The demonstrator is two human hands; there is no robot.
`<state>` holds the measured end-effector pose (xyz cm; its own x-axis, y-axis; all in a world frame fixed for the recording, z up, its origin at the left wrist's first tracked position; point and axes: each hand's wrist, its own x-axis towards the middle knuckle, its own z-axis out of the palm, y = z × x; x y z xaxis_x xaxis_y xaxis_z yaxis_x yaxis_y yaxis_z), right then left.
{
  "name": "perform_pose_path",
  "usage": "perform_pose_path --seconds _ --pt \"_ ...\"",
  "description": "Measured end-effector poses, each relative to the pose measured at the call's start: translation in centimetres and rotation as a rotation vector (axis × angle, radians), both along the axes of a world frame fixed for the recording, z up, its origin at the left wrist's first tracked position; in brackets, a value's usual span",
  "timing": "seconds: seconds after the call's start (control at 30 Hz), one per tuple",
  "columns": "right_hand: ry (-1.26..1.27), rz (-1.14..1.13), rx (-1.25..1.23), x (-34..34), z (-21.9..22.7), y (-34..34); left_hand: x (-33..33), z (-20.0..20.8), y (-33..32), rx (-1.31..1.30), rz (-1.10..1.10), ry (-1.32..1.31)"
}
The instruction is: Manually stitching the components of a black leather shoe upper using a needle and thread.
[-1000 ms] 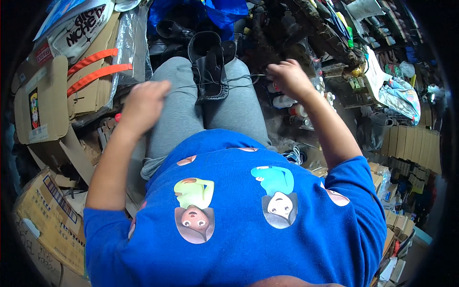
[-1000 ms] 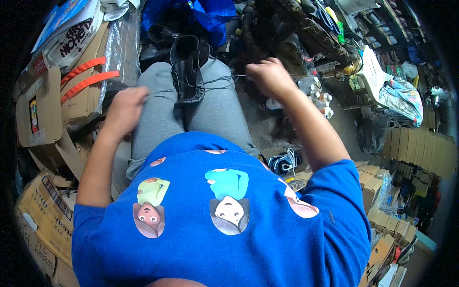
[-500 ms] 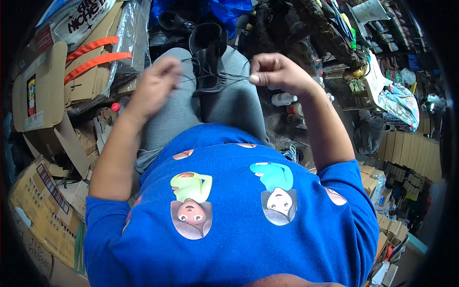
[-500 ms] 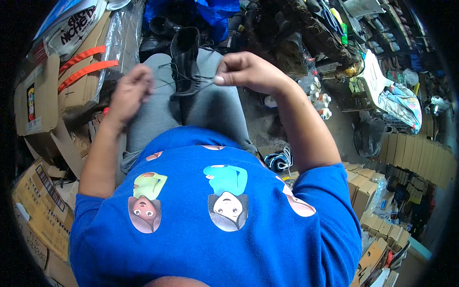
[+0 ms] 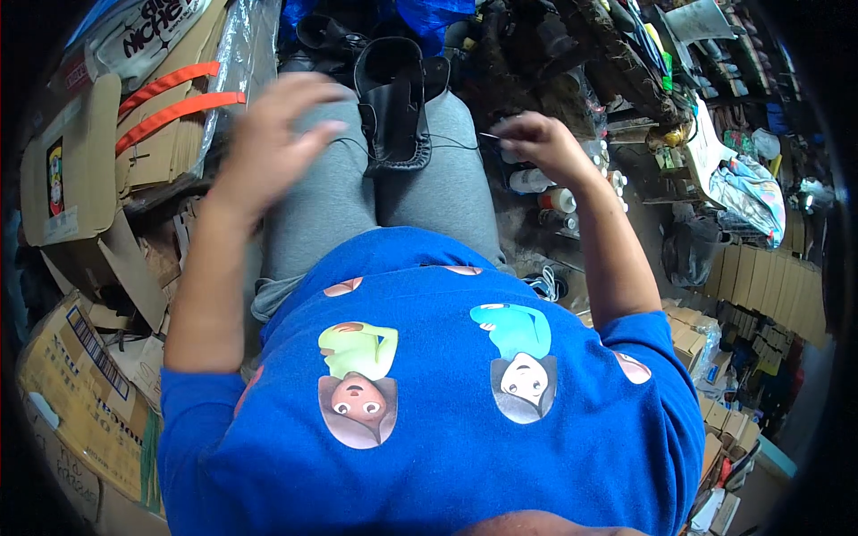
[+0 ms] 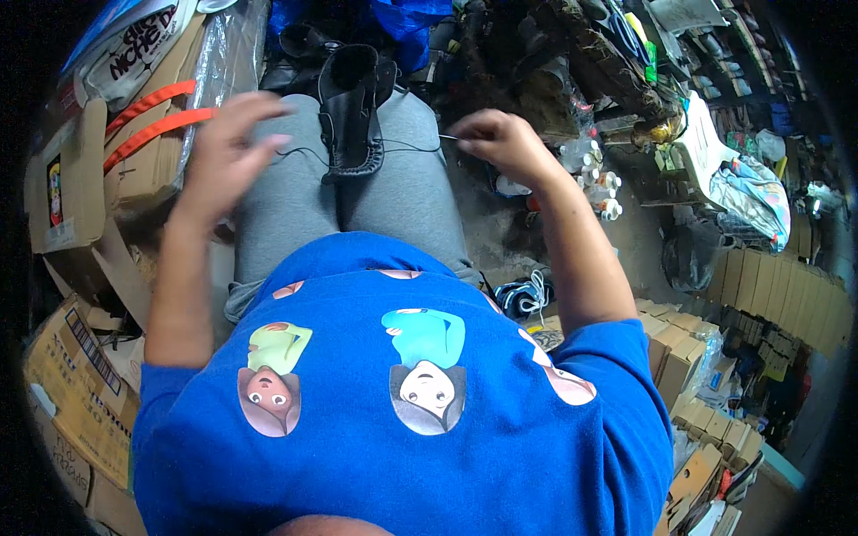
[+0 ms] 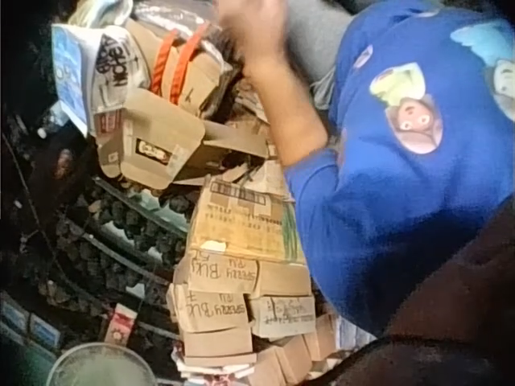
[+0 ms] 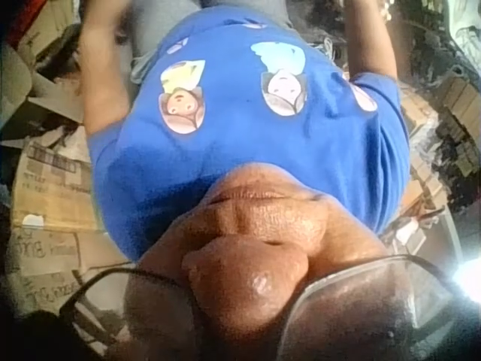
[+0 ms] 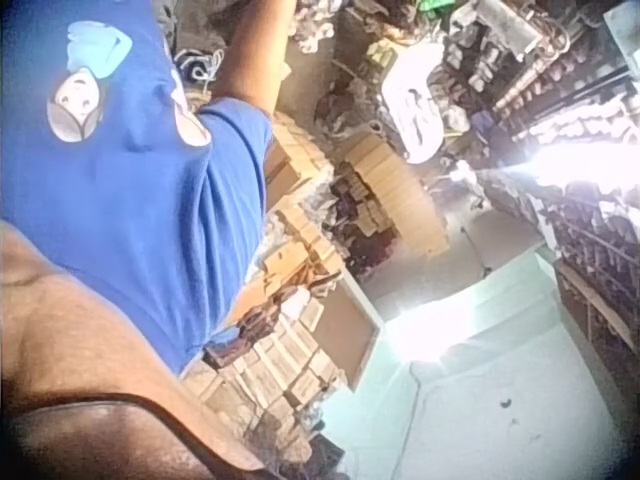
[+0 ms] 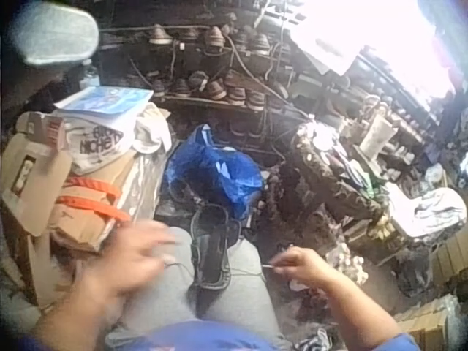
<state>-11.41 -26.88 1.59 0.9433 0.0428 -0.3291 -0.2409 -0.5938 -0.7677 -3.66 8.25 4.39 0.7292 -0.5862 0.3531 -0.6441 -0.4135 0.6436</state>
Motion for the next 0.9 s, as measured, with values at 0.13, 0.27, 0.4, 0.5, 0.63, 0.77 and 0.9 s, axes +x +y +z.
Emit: perform_pose_path --seconds 0.13,0.27,0.4,0.5,0.63,0.77,0.9 --pt "-0.119 0.185 0.111 3.8 0.3 4.3 1.8 -2.8 -6.3 0.068 -0.235 0.086" --pt "-0.18 0.285 0.03 5.0 -0.5 4.4 3.4 -2.4 -8.1 0.219 -0.297 0.147" --pt "-0.18 0.318 0.005 5.1 -0.3 4.7 4.2 -2.3 -8.2 0.386 -0.342 0.235" --pt "-0.207 0.379 0.042 5.2 -0.6 5.0 4.6 -2.8 -8.1 0.323 -0.384 0.368" --pt "-0.252 0.347 0.059 4.3 -0.6 5.7 4.8 -3.5 -7.8 0.216 -0.434 0.565" --pt "-0.344 0.325 0.019 3.0 -0.8 5.9 5.0 -3.8 -7.3 0.222 -0.541 0.592" --pt "-0.431 0.347 -0.093 2.4 -0.4 6.4 4.8 -3.2 -7.1 0.277 -0.549 0.612"
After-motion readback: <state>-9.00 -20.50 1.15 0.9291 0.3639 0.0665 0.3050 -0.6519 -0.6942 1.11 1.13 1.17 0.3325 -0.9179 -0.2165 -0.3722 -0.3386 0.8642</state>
